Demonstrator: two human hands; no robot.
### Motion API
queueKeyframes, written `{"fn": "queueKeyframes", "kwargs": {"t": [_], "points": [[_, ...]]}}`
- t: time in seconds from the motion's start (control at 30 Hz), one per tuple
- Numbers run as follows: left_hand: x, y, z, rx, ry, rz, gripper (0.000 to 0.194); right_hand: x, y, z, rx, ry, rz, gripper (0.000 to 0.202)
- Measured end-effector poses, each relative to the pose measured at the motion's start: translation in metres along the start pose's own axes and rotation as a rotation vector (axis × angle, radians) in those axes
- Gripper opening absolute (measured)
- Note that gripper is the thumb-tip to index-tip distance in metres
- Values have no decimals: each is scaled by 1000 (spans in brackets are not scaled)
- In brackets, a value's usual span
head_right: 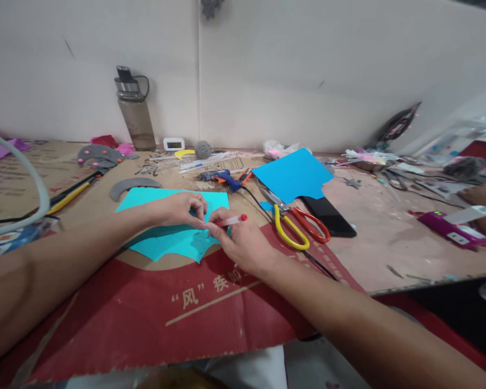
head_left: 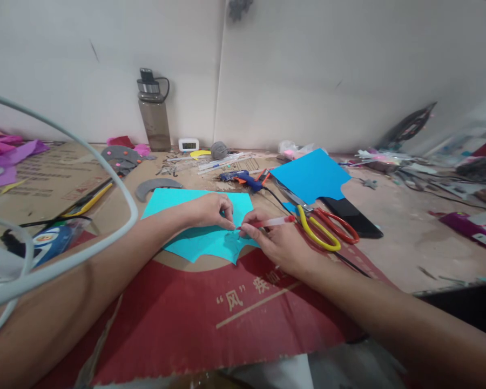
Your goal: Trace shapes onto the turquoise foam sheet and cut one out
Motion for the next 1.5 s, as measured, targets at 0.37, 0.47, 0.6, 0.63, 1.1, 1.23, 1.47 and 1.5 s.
{"fn": "queueKeyframes", "kwargs": {"t": [0.37, 0.47, 0.6, 0.63, 1.1, 1.23, 1.47, 1.5], "points": [[-10, 0, 2, 31, 137, 51, 16, 7, -3, 1, 40, -148, -50, 18], [-8, 2, 2, 35, 134, -2, 19, 7, -3, 1, 44, -146, -47, 18], [-2, 3, 2, 32, 78, -87, 25, 6, -3, 2, 52, -128, -36, 17], [-2, 3, 2, 25, 69, -96, 25, 6, -2, 2, 53, -122, -34, 16], [2, 3, 4, 3, 58, -68, 25, 9, 5, -3, 12, 1, -18, 17], [2, 3, 5, 14, 66, -65, 26, 19, 13, 1, 6, 39, -71, 18], [-2, 2, 2, -18, 107, -74, 25, -2, 14, -1, -59, 144, 11, 20], [-1, 2, 2, -20, 101, -78, 24, -8, 13, -4, -83, 179, 38, 21]]}}
Point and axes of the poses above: each hand's wrist, its own y-axis towards the middle knuckle, its own z-axis out of the palm, x = y × z, the point moved 10 cm from there along y, towards the middle knuckle, and after that the axes turned 1 degree about z, right-handed, at the moved point
